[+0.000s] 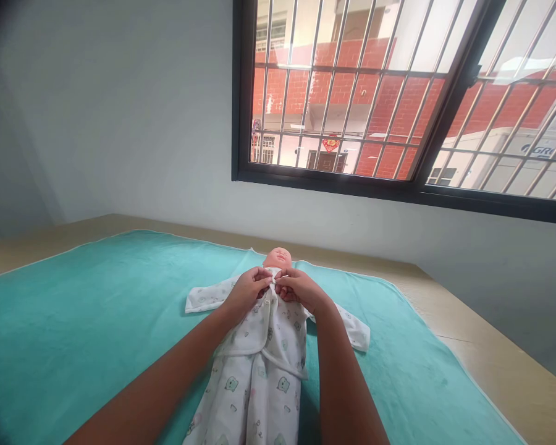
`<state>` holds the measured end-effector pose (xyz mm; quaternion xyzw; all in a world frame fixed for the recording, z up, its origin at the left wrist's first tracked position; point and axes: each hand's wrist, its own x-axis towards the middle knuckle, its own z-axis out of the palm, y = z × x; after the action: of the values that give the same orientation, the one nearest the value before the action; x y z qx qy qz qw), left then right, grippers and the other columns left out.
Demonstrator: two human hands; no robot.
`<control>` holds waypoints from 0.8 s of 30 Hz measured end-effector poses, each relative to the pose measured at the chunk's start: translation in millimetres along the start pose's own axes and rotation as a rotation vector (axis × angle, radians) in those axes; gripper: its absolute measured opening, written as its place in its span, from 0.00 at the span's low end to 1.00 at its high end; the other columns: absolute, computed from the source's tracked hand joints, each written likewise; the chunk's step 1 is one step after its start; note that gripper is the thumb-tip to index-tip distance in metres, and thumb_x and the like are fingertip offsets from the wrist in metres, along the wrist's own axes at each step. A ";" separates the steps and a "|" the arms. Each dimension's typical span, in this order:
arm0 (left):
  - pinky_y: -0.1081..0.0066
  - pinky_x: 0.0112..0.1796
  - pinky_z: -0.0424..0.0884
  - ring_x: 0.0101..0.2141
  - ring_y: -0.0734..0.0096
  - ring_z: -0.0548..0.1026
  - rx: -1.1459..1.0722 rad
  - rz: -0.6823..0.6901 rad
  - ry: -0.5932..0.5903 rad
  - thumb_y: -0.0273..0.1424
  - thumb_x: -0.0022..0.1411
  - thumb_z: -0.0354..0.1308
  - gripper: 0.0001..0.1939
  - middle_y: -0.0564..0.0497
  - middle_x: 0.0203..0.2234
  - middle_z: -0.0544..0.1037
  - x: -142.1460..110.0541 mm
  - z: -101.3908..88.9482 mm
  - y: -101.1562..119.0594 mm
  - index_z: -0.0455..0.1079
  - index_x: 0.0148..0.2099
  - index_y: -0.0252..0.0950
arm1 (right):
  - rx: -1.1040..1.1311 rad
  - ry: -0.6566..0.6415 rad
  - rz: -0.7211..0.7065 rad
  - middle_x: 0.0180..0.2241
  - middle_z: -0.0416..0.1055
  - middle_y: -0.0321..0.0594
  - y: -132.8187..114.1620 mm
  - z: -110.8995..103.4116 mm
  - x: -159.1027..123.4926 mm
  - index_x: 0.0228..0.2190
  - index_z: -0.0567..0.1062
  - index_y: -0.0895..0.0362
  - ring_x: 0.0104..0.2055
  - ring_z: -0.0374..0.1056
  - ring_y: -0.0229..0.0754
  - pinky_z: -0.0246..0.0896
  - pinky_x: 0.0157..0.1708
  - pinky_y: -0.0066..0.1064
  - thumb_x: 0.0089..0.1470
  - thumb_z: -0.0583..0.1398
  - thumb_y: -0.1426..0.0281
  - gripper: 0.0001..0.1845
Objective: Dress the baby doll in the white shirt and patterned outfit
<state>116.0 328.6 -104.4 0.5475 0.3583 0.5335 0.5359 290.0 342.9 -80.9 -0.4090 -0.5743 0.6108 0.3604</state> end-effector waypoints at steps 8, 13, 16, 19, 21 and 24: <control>0.78 0.23 0.58 0.21 0.79 0.64 0.055 0.025 0.022 0.34 0.55 0.60 0.09 0.56 0.22 0.69 1.4 -0.1 -3.0 0.68 0.36 0.35 | -0.030 0.004 -0.012 0.25 0.70 0.35 0.6 0.7 0.5 0.32 0.74 0.57 0.24 0.61 0.30 0.59 0.24 0.21 0.47 0.66 0.63 0.12; 0.77 0.23 0.60 0.21 0.79 0.64 0.091 0.029 0.039 0.34 0.56 0.60 0.08 0.55 0.23 0.70 0.9 -0.4 -2.0 0.68 0.35 0.35 | -0.034 0.001 -0.008 0.25 0.70 0.35 0.3 0.6 0.7 0.29 0.74 0.57 0.24 0.61 0.31 0.58 0.24 0.22 0.47 0.66 0.63 0.12; 0.77 0.24 0.60 0.21 0.79 0.64 0.056 0.028 0.027 0.35 0.55 0.60 0.09 0.55 0.23 0.70 0.9 -0.4 -1.2 0.68 0.35 0.35 | -0.051 -0.004 -0.023 0.25 0.69 0.36 -0.3 0.9 0.3 0.27 0.74 0.58 0.24 0.60 0.31 0.57 0.23 0.23 0.45 0.67 0.62 0.13; 0.77 0.24 0.60 0.21 0.79 0.64 0.052 0.032 0.016 0.34 0.55 0.60 0.08 0.55 0.23 0.70 0.7 -0.5 -1.0 0.68 0.35 0.35 | -0.065 -0.002 -0.028 0.25 0.69 0.35 -0.8 1.7 -0.1 0.27 0.75 0.59 0.24 0.60 0.31 0.55 0.23 0.23 0.45 0.67 0.61 0.14; 0.77 0.24 0.60 0.21 0.80 0.64 0.051 0.032 0.015 0.34 0.55 0.59 0.08 0.55 0.24 0.70 0.3 -0.8 -1.4 0.67 0.35 0.35 | -0.076 0.000 -0.026 0.24 0.69 0.35 -1.0 2.4 -0.5 0.27 0.75 0.59 0.24 0.60 0.31 0.55 0.23 0.23 0.44 0.68 0.62 0.13; 0.77 0.24 0.60 0.21 0.80 0.64 0.039 0.030 0.014 0.33 0.56 0.58 0.08 0.55 0.24 0.70 0.6 -1.6 -3.3 0.67 0.36 0.35 | -0.091 0.007 -0.030 0.24 0.68 0.35 -1.1 3.1 -1.3 0.26 0.75 0.59 0.24 0.59 0.31 0.53 0.22 0.23 0.44 0.68 0.62 0.13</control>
<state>115.1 330.1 -107.6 0.5595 0.3642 0.5381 0.5146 287.7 340.5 -79.6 -0.4184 -0.6063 0.5771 0.3525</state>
